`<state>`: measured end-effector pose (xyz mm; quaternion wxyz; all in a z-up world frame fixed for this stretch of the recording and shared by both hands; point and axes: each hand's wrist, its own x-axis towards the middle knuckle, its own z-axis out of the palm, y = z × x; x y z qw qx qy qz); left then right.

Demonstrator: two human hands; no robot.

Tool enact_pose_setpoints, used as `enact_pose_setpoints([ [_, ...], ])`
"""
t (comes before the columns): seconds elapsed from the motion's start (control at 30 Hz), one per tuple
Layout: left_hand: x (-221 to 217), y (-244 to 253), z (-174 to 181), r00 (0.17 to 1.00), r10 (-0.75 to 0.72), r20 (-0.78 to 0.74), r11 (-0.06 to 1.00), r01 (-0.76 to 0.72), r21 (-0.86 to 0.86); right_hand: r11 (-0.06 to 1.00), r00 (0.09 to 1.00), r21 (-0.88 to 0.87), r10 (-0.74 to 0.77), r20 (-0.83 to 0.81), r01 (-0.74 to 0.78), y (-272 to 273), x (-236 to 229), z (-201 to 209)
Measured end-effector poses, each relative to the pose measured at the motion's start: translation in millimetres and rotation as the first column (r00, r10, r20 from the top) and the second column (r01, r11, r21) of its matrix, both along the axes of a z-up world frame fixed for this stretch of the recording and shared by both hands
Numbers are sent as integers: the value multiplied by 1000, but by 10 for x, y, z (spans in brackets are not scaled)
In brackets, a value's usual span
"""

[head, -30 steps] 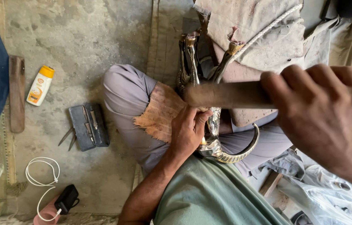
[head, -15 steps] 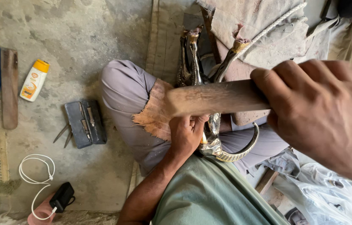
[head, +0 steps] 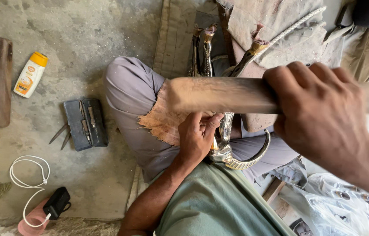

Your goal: The person hammers a decorative metal animal figurine using a wooden mallet and a metal punch. They repeatedly strike the punch to shape or emboss the metal surface, occasionally rotating the figurine to access different areas.

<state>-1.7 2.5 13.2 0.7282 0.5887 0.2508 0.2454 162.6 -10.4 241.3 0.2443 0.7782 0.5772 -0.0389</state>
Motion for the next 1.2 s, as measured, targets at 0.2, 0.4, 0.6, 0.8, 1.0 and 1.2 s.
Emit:
enact_pose_setpoints([
  [0.2,-29,-32,-113,997,-46,-55,996,50,78,993,998,111,56,-42,-51,-36,-4,-14],
  [0.4,-26,3,-112,999,-44,30,997,42,60,981,992,176,95,-78,-80,-113,42,-42],
  [0.6,14,106,58,993,-92,68,995,90,41,973,971,-223,109,214,-60,-352,-97,199],
  [0.8,206,376,66,975,-201,97,928,158,336,797,872,352,-453,-187,490,-1268,-247,-92],
  [1.0,515,537,131,756,-652,56,669,538,513,263,327,196,-787,-522,945,-2101,-470,-755],
  [1.2,682,574,154,625,-778,-68,472,652,593,170,283,256,-808,-516,952,-2443,-745,-895],
])
